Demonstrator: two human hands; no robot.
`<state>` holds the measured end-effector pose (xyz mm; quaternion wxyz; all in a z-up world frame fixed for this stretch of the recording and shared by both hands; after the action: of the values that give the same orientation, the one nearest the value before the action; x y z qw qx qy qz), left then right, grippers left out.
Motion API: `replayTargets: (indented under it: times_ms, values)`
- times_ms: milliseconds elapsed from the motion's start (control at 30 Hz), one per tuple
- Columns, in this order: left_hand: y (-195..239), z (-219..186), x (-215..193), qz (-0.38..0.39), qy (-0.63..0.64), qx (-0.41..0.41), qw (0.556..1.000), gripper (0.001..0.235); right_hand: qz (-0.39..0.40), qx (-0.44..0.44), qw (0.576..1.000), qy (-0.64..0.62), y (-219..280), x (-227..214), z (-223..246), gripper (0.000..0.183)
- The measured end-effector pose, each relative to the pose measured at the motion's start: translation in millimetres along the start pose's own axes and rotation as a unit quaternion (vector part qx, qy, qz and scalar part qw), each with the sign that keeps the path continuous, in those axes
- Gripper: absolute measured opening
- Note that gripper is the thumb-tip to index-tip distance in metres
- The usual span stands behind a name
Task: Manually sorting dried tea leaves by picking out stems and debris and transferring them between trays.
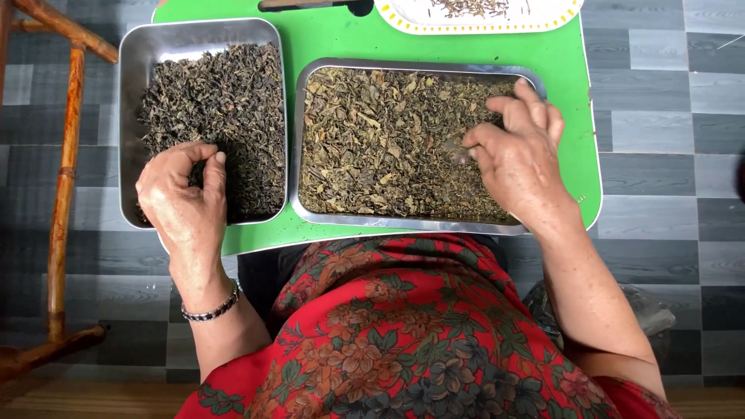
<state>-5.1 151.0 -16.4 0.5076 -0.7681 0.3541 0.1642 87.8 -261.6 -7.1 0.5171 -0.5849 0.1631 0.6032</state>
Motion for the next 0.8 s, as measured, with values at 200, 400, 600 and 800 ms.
replayTargets:
  times_ms: [200, 400, 600, 800]
  values:
    - [0.1, -5.3, -1.4, -0.005, 0.010, 0.004, 1.000, 0.011, 0.031, -0.009, 0.999, -0.031, -2.8, 5.9, 22.3, 0.014]
    - [0.3, -6.3, -1.7, 0.000, 0.016, 0.004, 1.000, 0.009, 0.021, -0.003, 1.000, -0.002, -1.2, 7.0, 2.1, 0.013]
    - [-7.0, -27.7, -8.1, 0.018, 0.033, 0.023, 0.999, 0.007, -0.017, -0.004, 1.000, -0.016, 3.3, -2.0, -20.4, 0.014]
    - [-5.5, -26.8, -7.5, 0.019, 0.041, 0.023, 0.999, 0.006, 0.013, -0.030, 0.999, -0.003, 0.1, 11.8, -0.1, 0.015]
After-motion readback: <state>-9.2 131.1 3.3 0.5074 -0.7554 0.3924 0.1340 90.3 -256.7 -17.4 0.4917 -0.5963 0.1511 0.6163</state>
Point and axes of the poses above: each hand's wrist, its own y-axis away from the middle knuckle, its own x-axis out of the palm, z = x × y, the point moved 5 cm from there along -y, towards the middle knuckle, and after that the axes turned 6 degrees about -z, right-handed, at the moved point
